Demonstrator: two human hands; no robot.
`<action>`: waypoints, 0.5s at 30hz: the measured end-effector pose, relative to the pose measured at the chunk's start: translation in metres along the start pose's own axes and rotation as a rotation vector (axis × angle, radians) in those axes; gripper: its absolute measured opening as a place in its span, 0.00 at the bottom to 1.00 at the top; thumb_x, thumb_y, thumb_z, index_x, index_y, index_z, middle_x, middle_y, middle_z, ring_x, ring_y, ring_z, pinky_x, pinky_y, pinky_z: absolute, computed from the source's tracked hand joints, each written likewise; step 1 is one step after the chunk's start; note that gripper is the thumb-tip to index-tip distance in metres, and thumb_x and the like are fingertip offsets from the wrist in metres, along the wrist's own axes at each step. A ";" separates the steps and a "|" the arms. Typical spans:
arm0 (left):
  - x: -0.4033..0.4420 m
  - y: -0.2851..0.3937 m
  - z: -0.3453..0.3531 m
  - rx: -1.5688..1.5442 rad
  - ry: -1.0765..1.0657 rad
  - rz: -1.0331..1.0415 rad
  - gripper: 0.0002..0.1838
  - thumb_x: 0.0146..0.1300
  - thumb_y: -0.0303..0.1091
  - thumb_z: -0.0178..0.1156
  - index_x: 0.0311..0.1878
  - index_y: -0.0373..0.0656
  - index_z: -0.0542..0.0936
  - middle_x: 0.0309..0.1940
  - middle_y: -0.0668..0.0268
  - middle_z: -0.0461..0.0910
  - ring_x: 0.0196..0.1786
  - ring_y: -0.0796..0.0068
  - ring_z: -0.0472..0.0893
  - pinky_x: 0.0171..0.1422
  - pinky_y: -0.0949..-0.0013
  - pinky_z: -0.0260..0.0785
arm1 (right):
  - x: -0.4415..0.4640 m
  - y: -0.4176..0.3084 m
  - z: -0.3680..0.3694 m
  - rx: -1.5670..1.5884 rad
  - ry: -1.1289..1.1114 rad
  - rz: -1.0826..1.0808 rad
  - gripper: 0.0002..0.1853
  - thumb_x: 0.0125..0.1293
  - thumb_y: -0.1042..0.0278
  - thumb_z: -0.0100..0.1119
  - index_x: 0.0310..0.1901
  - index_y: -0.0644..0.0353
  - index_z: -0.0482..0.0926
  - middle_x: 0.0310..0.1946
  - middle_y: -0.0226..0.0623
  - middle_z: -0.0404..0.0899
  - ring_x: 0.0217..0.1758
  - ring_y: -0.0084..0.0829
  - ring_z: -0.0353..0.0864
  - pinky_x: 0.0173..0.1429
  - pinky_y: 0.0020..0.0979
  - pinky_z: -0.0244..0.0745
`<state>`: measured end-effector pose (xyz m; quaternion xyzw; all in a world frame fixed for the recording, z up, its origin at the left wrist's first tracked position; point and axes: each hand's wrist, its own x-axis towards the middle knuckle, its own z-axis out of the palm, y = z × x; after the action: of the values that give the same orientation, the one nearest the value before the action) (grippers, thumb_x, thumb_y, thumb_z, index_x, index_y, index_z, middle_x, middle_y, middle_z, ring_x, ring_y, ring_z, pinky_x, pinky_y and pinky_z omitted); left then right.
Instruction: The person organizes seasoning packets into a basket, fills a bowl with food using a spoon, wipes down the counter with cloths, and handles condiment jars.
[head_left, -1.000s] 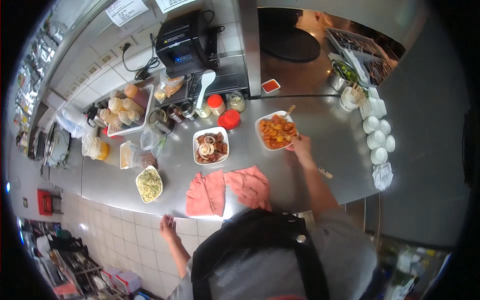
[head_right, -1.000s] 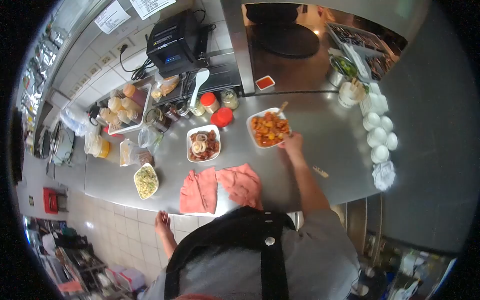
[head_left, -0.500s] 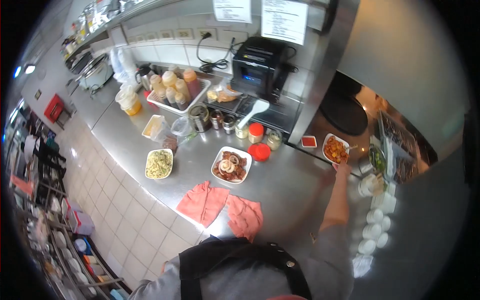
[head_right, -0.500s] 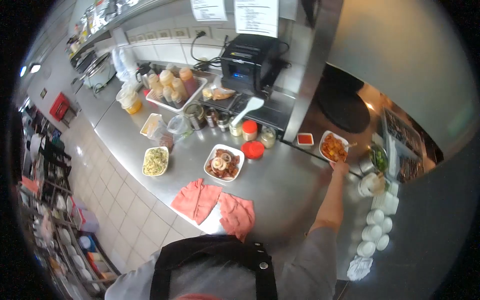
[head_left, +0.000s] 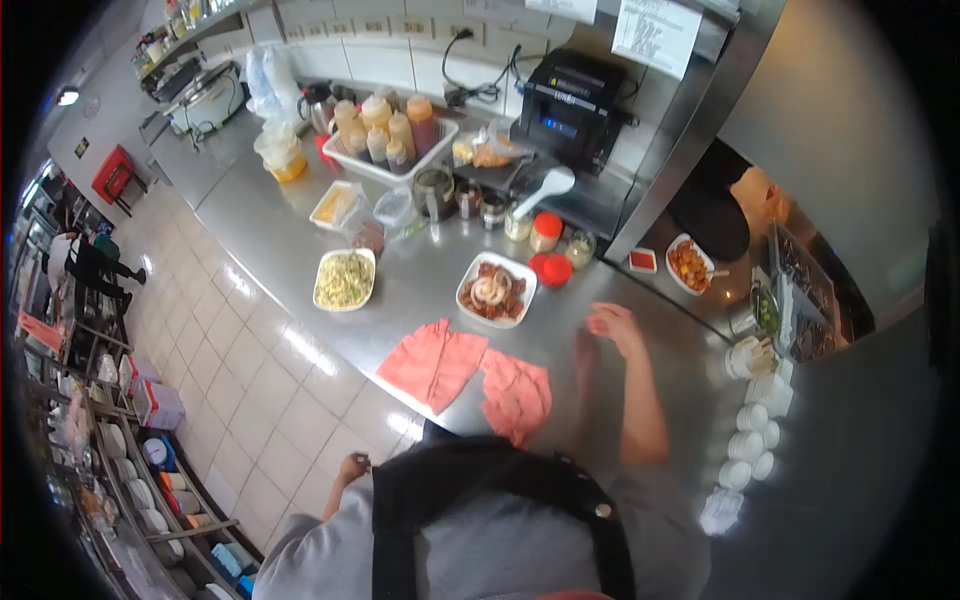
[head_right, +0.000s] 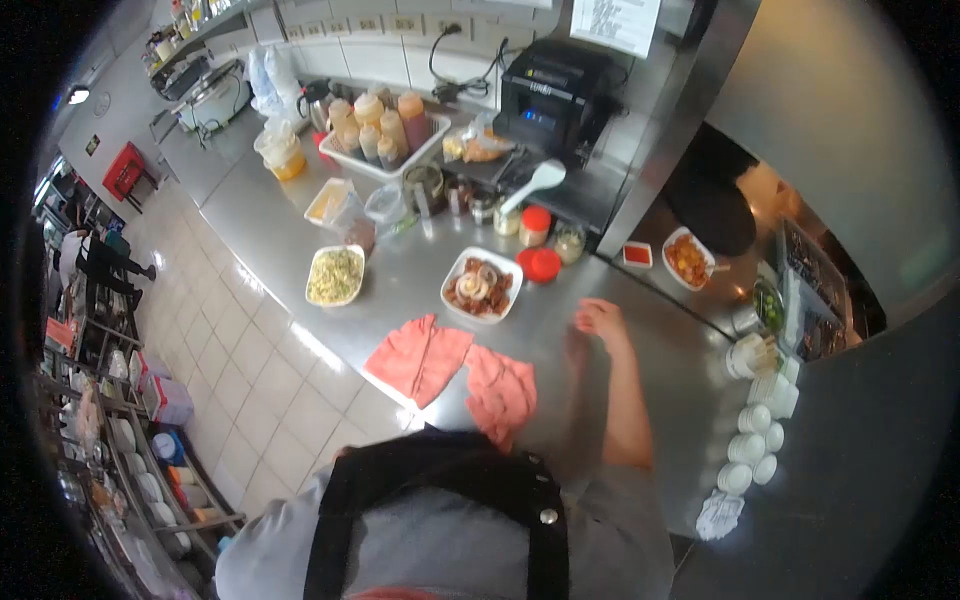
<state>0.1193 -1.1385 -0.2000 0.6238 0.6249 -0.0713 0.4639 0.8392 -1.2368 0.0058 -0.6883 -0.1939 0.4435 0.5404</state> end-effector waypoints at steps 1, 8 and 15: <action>0.007 -0.007 0.001 0.049 0.036 0.064 0.20 0.61 0.41 0.67 0.53 0.40 0.83 0.35 0.55 0.88 0.38 0.63 0.89 0.45 0.63 0.80 | -0.014 0.001 0.030 0.050 -0.127 -0.015 0.16 0.75 0.62 0.57 0.56 0.64 0.79 0.45 0.46 0.86 0.43 0.34 0.88 0.50 0.31 0.85; 0.009 -0.007 -0.022 -0.294 -0.026 0.042 0.18 0.64 0.32 0.60 0.55 0.34 0.81 0.34 0.57 0.87 0.31 0.68 0.86 0.32 0.67 0.76 | -0.056 0.014 0.186 0.473 -0.113 0.201 0.21 0.80 0.64 0.46 0.68 0.64 0.61 0.52 0.60 0.80 0.54 0.48 0.84 0.61 0.42 0.81; 0.041 0.033 -0.097 -0.583 0.770 0.209 0.14 0.76 0.36 0.55 0.51 0.34 0.81 0.33 0.61 0.85 0.34 0.77 0.84 0.32 0.74 0.73 | -0.015 0.026 0.226 0.538 -0.033 -0.006 0.19 0.80 0.67 0.41 0.67 0.65 0.60 0.60 0.57 0.72 0.60 0.50 0.80 0.64 0.45 0.81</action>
<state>0.1078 -1.0376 -0.1567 0.5085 0.6788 0.3892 0.3593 0.6403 -1.1282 -0.0172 -0.5122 -0.0798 0.4885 0.7019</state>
